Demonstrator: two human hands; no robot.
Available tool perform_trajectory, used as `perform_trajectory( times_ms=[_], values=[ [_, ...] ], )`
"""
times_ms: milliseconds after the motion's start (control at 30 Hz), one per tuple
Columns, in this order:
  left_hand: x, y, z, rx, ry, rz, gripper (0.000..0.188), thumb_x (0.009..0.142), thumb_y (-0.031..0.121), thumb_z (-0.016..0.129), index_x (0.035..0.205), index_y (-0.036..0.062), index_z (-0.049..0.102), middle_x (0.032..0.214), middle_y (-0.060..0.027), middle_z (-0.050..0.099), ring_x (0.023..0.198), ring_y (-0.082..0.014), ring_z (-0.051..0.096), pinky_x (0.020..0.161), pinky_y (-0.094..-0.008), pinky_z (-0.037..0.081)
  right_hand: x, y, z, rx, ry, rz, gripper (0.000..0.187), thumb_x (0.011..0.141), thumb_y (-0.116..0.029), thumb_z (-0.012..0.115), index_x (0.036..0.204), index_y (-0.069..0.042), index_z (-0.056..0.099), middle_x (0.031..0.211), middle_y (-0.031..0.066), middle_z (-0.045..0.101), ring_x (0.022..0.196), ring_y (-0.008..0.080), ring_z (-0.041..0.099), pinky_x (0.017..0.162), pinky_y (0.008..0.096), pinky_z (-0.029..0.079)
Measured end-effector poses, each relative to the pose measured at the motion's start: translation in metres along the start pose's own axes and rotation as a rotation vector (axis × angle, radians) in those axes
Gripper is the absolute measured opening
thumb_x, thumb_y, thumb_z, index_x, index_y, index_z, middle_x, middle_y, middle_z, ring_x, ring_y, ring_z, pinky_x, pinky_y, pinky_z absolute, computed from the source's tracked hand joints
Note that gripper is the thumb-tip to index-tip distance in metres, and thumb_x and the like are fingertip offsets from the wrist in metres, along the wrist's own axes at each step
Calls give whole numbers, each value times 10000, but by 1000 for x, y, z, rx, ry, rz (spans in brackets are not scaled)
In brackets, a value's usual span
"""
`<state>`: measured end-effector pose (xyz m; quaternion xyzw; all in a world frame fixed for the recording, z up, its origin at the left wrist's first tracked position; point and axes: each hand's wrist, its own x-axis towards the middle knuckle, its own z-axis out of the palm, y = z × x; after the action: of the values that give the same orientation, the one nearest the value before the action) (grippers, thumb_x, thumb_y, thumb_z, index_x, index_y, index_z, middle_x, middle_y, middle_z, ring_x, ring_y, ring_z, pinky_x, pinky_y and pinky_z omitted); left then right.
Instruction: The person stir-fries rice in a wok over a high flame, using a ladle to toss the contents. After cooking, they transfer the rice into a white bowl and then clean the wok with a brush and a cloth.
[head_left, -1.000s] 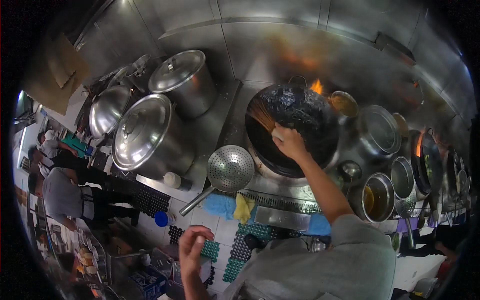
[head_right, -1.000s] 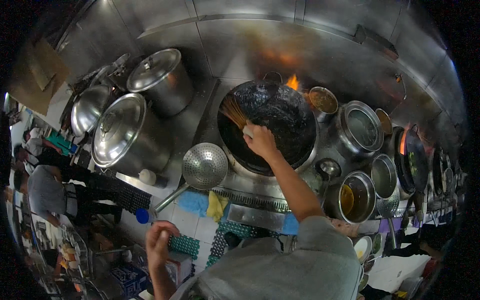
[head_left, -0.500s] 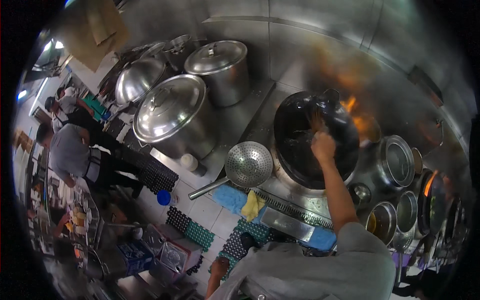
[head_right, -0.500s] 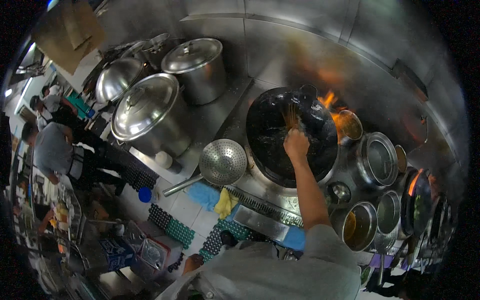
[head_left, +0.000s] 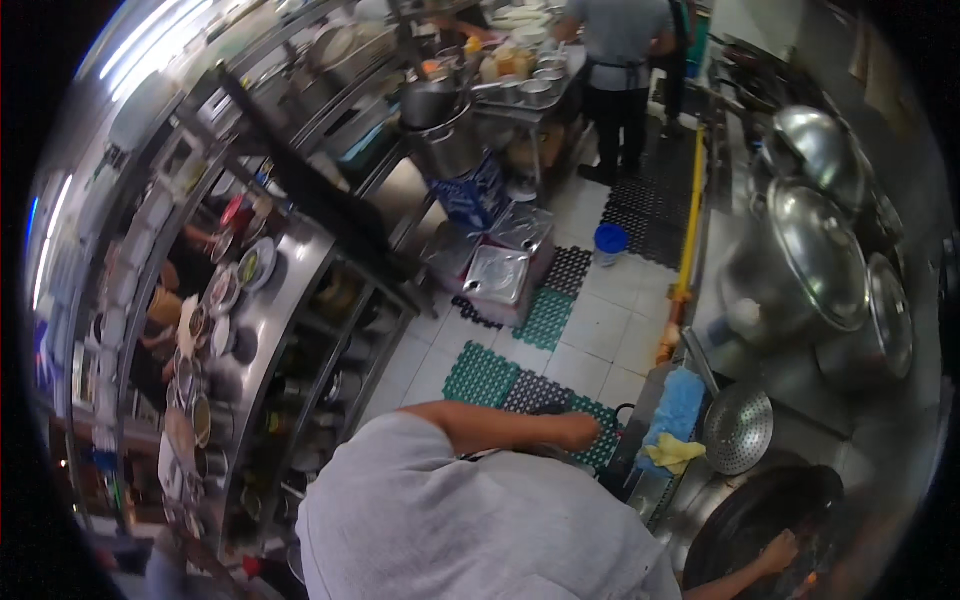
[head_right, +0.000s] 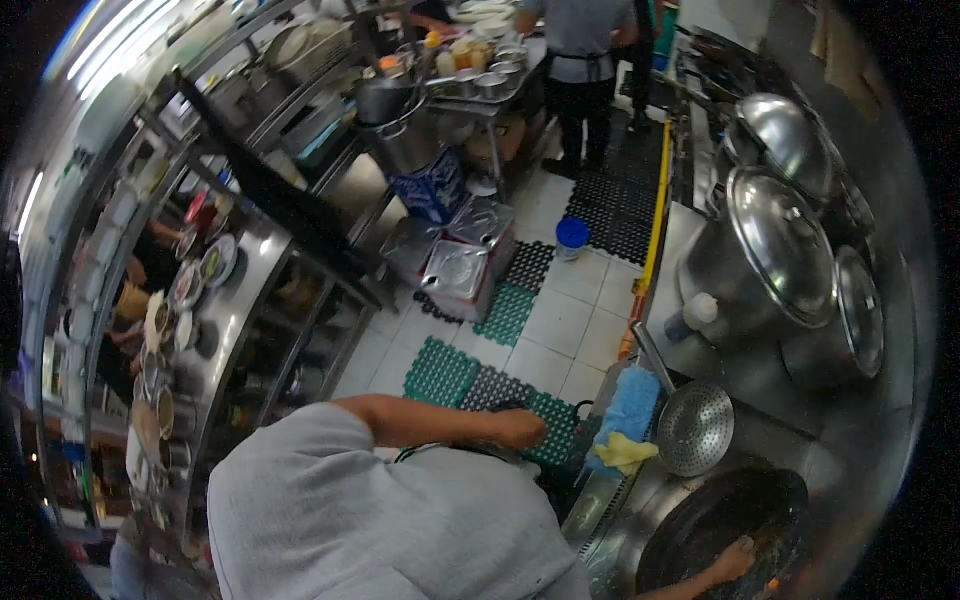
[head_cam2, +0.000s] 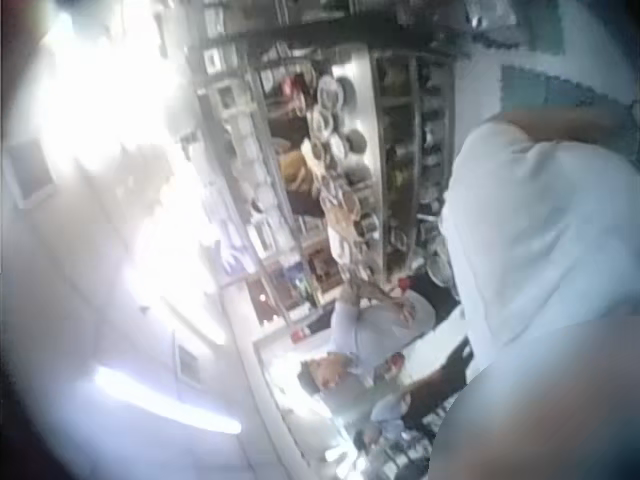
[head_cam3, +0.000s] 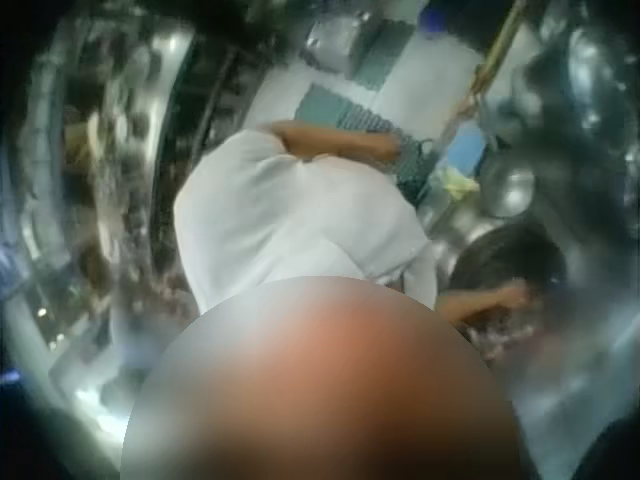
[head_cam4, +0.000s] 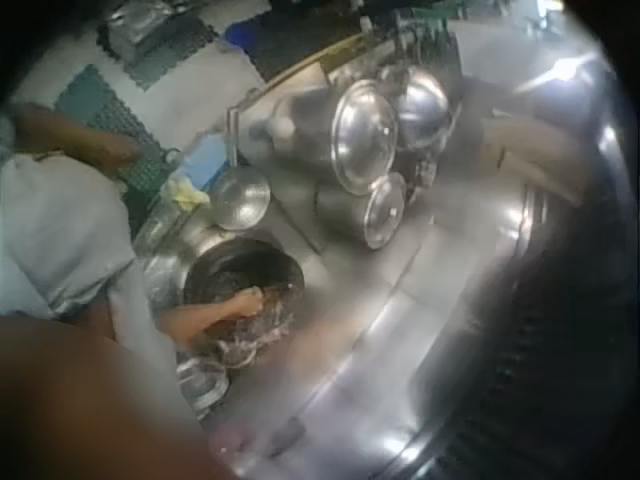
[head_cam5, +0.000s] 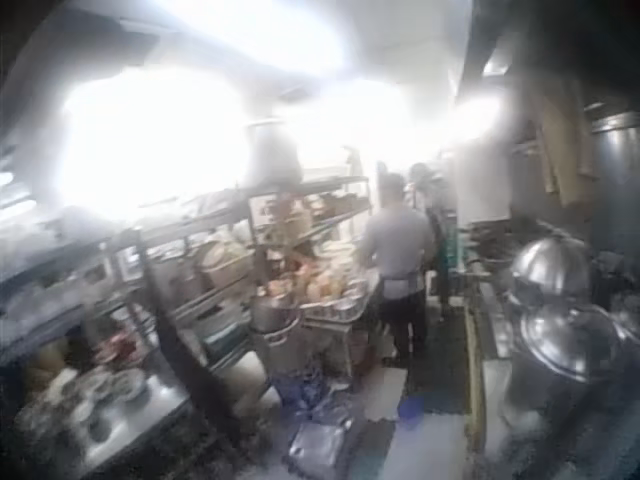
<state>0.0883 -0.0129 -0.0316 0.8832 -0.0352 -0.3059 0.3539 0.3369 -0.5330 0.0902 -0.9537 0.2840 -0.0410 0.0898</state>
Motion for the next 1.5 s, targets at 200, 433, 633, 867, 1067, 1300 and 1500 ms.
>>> perform_trajectory(
  times_ms=[200,433,633,867,1067,1300,1500],
  values=[
    [72,242,-20,338,77,871,336,884,238,623,1085,-25,680,1153,-233,653,1107,-390,621,925,-520,497,-35,-25,-21,-231,-50,-303,492,921,-423,582,1101,24,687,1084,252,690,986,426,671,919,507,513],
    [154,306,44,797,256,1010,515,991,351,505,1376,18,584,1519,-186,461,1448,-363,370,1234,-541,167,-72,-9,-50,-261,-124,-215,522,913,-393,583,1175,49,678,1204,275,661,1103,431,645,982,506,499],
    [150,335,52,793,277,930,382,902,303,585,1151,54,733,1252,-107,680,1272,-315,546,1122,-510,342,-45,36,-42,-370,-16,-234,562,838,-562,636,1116,-79,714,1099,222,707,982,424,691,853,525,556],
    [127,351,42,638,227,868,339,888,296,606,1086,65,754,1160,-127,713,1204,-322,598,1042,-501,418,-33,11,-36,-348,-96,-299,500,896,-472,583,1168,-67,694,1152,228,687,1020,444,665,907,517,524],
    [137,351,54,687,239,833,362,904,336,584,1087,74,754,1158,-139,716,1153,-344,633,1036,-494,419,-49,-11,-35,-267,-217,-361,463,940,-404,546,1229,-63,666,1197,228,672,1067,455,642,950,506,506],
    [120,347,64,752,141,1011,323,897,349,613,1047,111,772,1115,-122,736,1055,-291,678,978,-470,446,49,141,46,-402,67,-278,472,963,-444,532,1160,-43,682,1185,257,675,1077,475,639,922,537,514],
    [122,333,54,359,244,758,226,820,247,657,826,50,768,894,-124,712,968,-293,599,884,-414,431,-147,1,-93,110,-377,-483,298,897,-172,668,1100,46,681,1052,254,692,996,455,638,877,483,490]
  ],
)
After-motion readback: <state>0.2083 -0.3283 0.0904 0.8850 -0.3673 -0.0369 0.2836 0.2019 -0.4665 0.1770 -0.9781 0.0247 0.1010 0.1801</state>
